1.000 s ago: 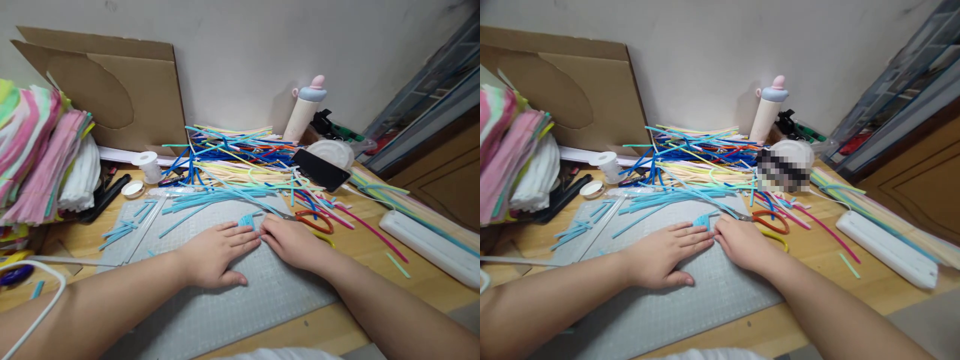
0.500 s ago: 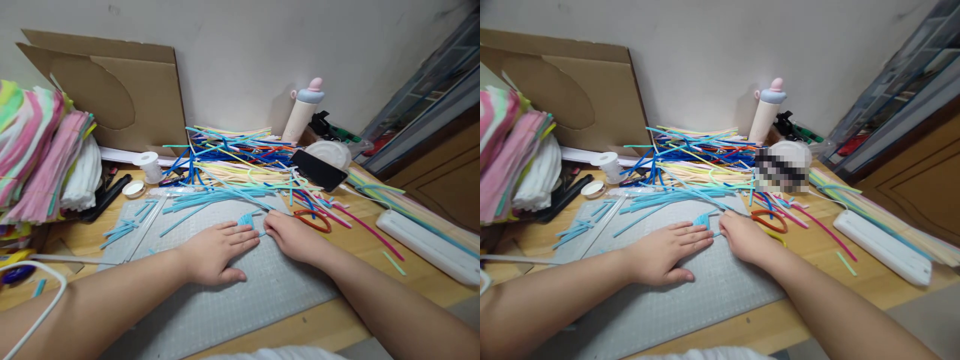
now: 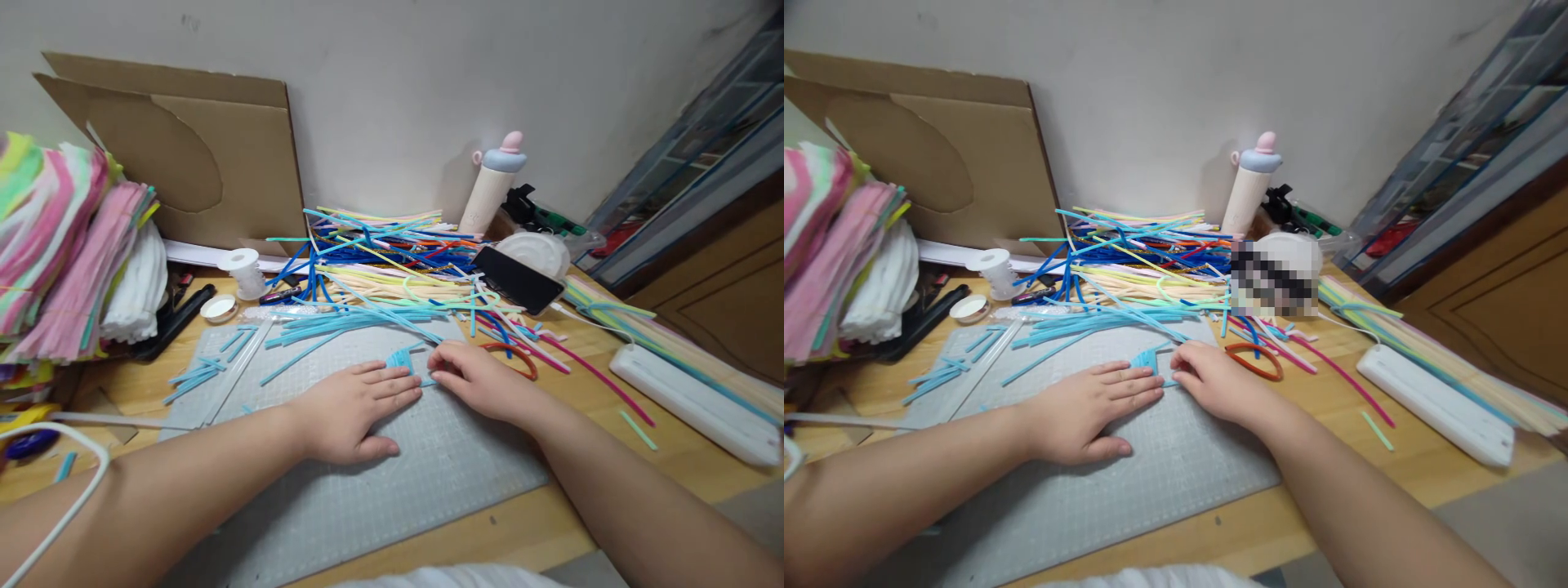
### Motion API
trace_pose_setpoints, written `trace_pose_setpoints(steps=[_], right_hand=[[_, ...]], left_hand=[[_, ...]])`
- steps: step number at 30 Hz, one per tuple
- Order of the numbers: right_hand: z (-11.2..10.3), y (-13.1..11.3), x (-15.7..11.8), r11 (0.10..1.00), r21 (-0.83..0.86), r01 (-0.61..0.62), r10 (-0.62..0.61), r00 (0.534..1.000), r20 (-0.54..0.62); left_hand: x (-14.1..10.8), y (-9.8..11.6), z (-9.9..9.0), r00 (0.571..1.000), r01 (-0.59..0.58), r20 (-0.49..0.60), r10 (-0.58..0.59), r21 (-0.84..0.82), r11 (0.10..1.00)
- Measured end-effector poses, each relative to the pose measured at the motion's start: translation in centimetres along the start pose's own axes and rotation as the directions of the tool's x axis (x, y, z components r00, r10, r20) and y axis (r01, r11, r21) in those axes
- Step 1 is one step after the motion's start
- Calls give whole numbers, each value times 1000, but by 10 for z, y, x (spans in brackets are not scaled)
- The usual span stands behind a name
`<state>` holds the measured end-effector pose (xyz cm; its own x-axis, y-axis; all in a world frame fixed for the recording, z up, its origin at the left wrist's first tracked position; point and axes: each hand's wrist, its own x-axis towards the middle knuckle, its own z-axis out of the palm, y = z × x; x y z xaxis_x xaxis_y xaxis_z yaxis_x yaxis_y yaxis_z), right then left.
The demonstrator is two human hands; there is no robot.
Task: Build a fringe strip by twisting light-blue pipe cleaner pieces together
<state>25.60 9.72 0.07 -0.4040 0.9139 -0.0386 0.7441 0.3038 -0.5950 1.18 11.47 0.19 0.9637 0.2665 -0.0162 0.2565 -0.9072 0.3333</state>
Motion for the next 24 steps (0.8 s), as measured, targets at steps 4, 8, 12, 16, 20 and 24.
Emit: trace_pose_setpoints(steps=[4,8,12,16,20,24], right_hand=[[4,1,-1,998,-62,22,-21,1000,19],[5,2,-1,996,-67,53,-52,998,29],[2,0,-1,996,-66,61,-59,998,31],[2,-5,-3,993,-120,-16,-3,989,-151],[4,-17,-9,987,-160,25,-92,900,-425],[8,-40,-16,935,-205,288,-351,819,-454]], left_hand=[[0,2,-1,998,0,-59,-4,-70,998],[-6,0,-15,989,12,-141,-48,-248,969],[-30,0,-45,815,336,-308,-492,-441,832],[-67,15,-61,559,676,-319,-765,-358,644],[-96,42,-41,539,791,-196,-819,-215,572],[-107,65,-9,522,811,-238,-819,-160,563]])
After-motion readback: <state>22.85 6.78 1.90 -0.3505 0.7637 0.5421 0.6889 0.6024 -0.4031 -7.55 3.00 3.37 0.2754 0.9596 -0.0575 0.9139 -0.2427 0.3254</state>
